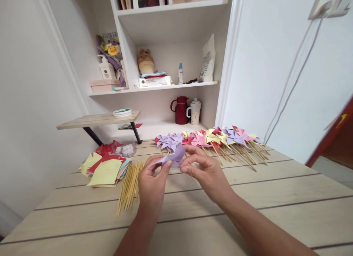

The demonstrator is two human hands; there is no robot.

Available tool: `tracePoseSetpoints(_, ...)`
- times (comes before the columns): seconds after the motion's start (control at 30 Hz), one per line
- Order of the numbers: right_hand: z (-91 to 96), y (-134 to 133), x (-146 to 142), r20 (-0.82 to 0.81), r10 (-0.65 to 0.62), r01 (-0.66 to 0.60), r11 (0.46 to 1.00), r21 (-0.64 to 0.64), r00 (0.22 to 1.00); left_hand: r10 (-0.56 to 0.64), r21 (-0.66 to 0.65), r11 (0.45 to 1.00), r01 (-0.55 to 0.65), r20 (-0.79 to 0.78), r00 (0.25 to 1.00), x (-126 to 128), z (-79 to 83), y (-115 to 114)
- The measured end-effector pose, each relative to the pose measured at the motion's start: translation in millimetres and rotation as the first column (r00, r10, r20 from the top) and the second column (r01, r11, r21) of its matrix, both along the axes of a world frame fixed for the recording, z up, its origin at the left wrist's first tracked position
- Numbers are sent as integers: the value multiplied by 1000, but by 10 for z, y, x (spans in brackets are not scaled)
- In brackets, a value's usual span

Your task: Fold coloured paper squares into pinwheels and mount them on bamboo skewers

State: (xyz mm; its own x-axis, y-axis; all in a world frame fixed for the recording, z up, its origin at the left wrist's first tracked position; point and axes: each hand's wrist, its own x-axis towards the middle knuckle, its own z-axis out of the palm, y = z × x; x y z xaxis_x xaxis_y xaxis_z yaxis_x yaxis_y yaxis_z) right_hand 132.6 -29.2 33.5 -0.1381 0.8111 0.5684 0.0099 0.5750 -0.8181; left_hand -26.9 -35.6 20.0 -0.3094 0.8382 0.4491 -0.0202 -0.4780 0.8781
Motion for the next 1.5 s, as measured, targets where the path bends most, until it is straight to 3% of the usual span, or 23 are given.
tracePoseSetpoints(0.13,-6,21,-19,-141,55,-75,987,-142,988,-15,6,1000,15,-19,1000,1,11,-7)
tracePoseSetpoints(0.27,-32,108,-27,-421,213,-329,917,-226,882,-22,-1,1000,22,31,999,-8,14,-5)
tracePoseSetpoints(0.33,-55,162,-17,-478,234,-386,889,-249,847,-17,-13,1000,18,77,997,-21,14,-1)
tracePoseSetpoints(0.53,-143,257,23,-423,169,-306,910,-280,890,19,-24,1000,-15,162,987,-75,-20,40)
tracePoseSetpoints(0.67,-138,204,6,-374,141,-240,943,-231,917,54,-51,998,-48,139,989,-64,-53,73)
tracePoseSetpoints(0.97,-131,111,-67,-262,111,-156,975,-158,959,-87,-68,993,99,159,983,52,-37,17)
tracePoseSetpoints(1.17,-150,118,-84,-267,85,-133,977,-168,960,-91,-14,996,91,29,995,64,-68,23)
tracePoseSetpoints(1.33,-175,110,-112,-257,144,-194,964,-180,956,-60,77,995,69,-110,992,71,-93,29)
tracePoseSetpoints(1.5,-187,119,-113,-290,116,-176,966,-191,950,-18,93,995,30,-120,993,52,-90,20)
